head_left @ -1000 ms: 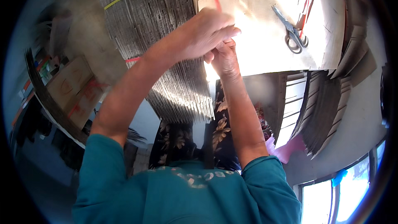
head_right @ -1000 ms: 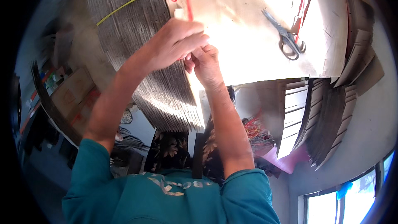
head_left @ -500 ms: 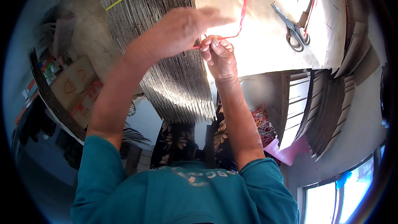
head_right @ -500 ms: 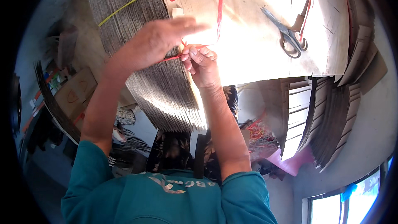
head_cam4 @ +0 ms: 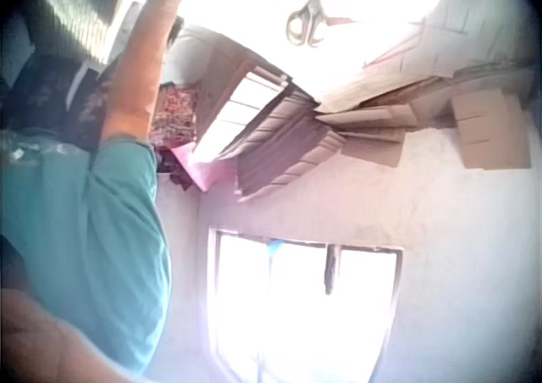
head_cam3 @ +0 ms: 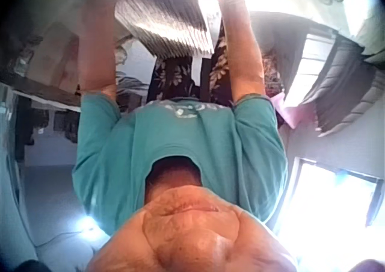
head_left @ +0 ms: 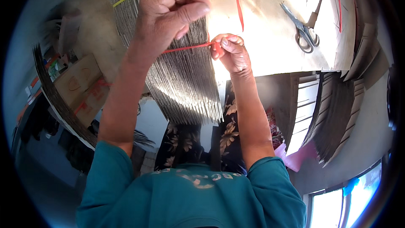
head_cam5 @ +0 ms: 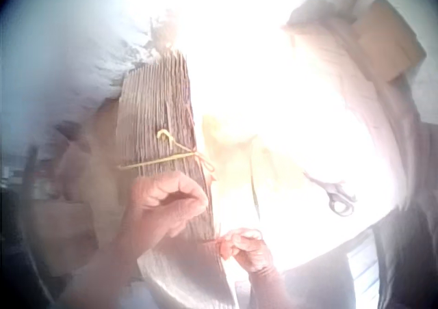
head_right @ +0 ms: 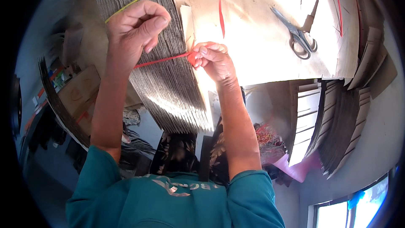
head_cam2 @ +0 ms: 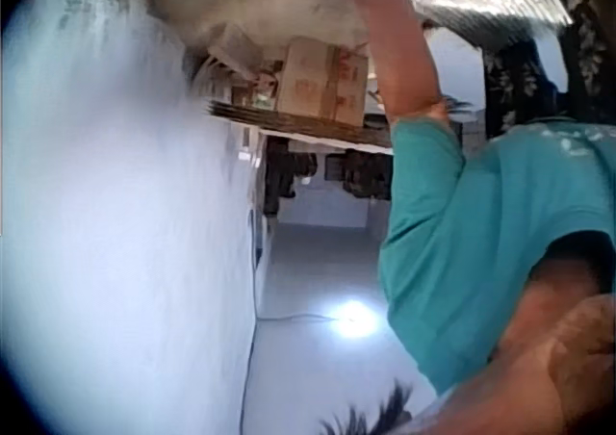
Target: The person gathers and aligns a stack of thin paper sheets on a workbench, then uses red and yellow plastic ties to secure the bundle. The person adjusts the stack and ties the bundle multiple times to ensure it is held together.
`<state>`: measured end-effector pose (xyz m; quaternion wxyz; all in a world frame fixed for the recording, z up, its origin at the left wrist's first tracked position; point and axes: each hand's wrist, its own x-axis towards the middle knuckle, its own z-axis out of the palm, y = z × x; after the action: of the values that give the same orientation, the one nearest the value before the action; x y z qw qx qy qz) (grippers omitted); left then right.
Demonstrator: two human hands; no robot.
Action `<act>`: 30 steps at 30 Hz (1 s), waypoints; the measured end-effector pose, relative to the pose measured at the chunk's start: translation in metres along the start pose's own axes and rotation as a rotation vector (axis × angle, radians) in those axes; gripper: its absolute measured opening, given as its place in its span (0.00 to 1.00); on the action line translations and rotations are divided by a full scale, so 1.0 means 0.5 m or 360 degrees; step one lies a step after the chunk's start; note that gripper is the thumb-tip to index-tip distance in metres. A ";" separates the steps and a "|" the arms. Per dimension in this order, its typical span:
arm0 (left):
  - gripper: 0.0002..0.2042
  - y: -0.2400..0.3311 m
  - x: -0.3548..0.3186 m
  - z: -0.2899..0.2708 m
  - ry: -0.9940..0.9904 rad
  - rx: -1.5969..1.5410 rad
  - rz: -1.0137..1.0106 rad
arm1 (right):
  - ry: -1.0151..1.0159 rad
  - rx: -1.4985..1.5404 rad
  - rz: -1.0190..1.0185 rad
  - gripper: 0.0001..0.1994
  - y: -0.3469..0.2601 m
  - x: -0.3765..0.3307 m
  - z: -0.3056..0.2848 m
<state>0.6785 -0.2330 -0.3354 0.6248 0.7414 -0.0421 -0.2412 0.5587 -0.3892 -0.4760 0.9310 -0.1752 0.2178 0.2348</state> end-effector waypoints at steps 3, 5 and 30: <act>0.04 -0.039 -0.026 -0.018 -0.0138 0.0389 0.0003 | -0.0102 -0.0013 0.0000 0.06 -0.004 0.000 0.004; 0.07 -0.086 -0.055 -0.009 -0.0274 0.0676 0.0283 | -0.0128 -0.0064 -0.0037 0.05 -0.005 -0.002 0.019; 0.06 -0.129 -0.049 0.037 -0.0351 0.0788 0.0276 | 0.0513 -0.1050 -0.0812 0.04 0.025 -0.014 0.088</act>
<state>0.6339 -0.2266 -0.3911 0.4347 0.8344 -0.2307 -0.2483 0.5610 -0.3626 -0.4384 0.8075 -0.5453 0.2235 0.0242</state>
